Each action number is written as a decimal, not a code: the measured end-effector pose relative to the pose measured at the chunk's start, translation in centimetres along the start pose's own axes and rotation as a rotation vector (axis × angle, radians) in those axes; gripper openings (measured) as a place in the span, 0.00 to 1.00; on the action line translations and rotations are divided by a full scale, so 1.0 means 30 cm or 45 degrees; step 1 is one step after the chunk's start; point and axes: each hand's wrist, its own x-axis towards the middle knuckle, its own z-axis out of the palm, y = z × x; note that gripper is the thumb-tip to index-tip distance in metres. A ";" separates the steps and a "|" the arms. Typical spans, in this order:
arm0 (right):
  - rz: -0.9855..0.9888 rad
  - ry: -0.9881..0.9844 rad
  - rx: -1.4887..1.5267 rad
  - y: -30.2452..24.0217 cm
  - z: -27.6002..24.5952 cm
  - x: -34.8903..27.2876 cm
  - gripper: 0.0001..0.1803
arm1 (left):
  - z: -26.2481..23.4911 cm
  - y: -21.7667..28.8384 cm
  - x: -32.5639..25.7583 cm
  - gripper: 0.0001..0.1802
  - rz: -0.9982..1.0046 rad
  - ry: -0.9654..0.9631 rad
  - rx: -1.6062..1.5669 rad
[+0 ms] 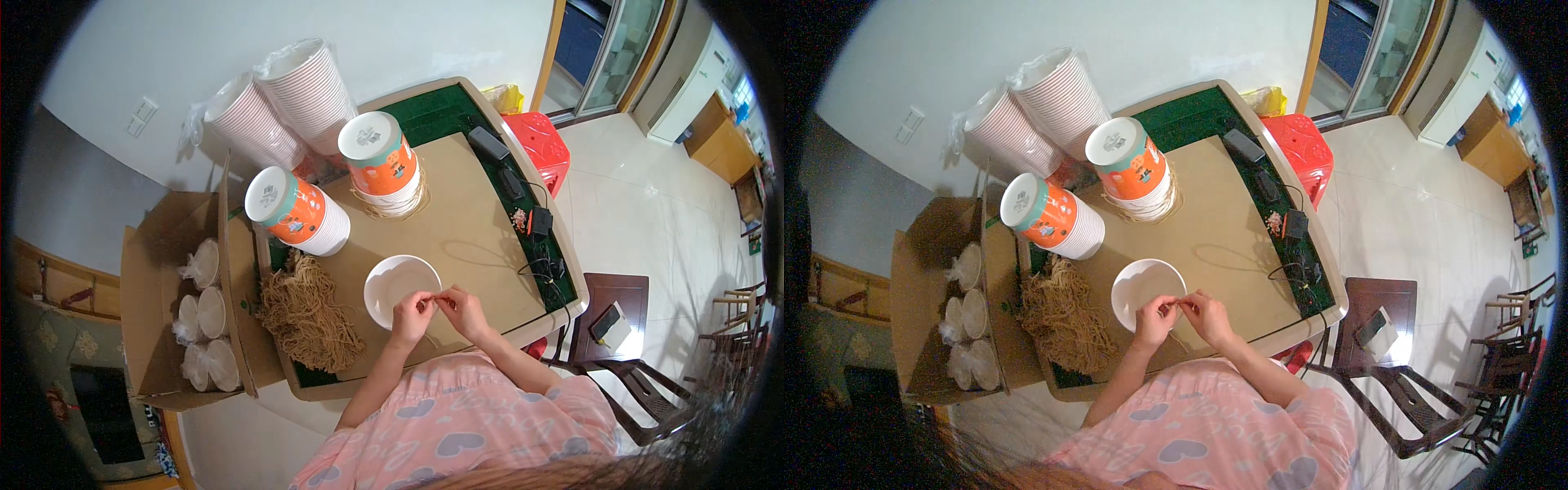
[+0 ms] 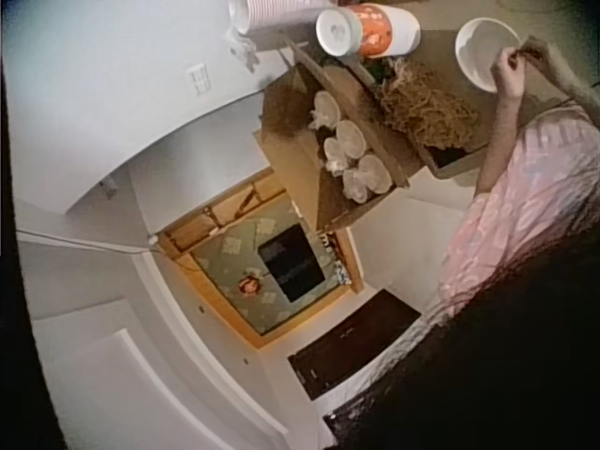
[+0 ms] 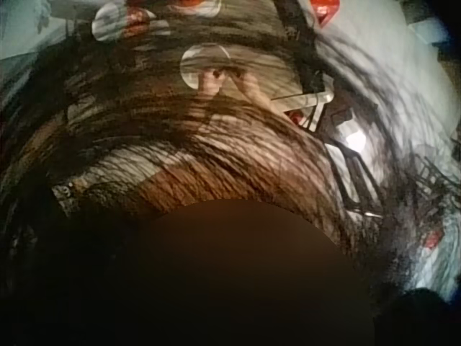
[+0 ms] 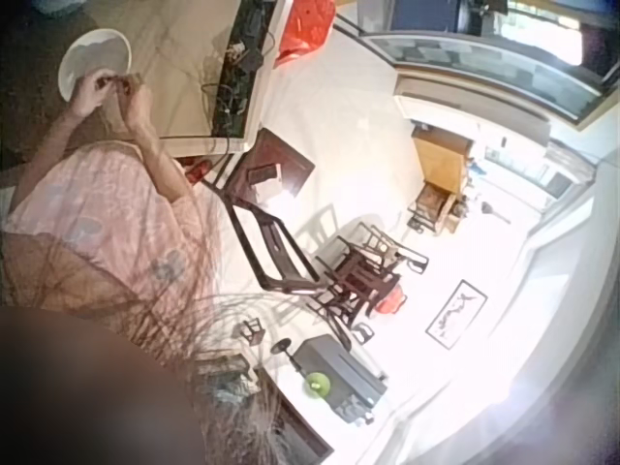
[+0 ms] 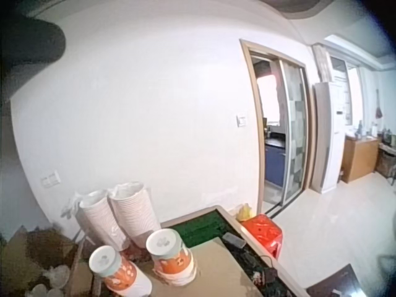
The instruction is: Manually filling paper bowls with decorative shredded material and stacking them for packaging.
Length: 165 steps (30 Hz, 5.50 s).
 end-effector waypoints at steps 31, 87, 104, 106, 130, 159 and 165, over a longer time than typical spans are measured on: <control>-0.090 -0.117 -0.099 -0.010 0.038 0.023 0.12 | -0.040 -0.022 0.008 0.06 -0.125 0.010 -0.055; 0.023 -0.045 0.154 -0.025 0.040 0.023 0.05 | -0.044 0.014 0.019 0.03 0.283 0.256 0.217; -0.155 -0.029 0.068 -0.066 -0.057 0.042 0.05 | -0.109 0.044 -0.040 0.06 -0.108 -0.088 -0.156; -0.505 0.042 -0.089 -0.038 -0.060 0.035 0.06 | -0.110 0.052 -0.051 0.07 -0.082 -0.168 -0.296; -0.180 0.041 -0.151 0.026 -0.132 0.431 0.10 | -0.221 0.147 0.011 0.12 -0.321 -0.248 -1.080; -1.023 -0.556 0.268 -0.478 -0.201 0.014 0.10 | -0.088 -0.054 0.068 0.04 0.594 -0.065 0.624; -0.109 -0.943 0.690 -0.237 0.007 -0.070 0.09 | -0.045 -0.037 0.110 0.08 0.188 -0.121 0.592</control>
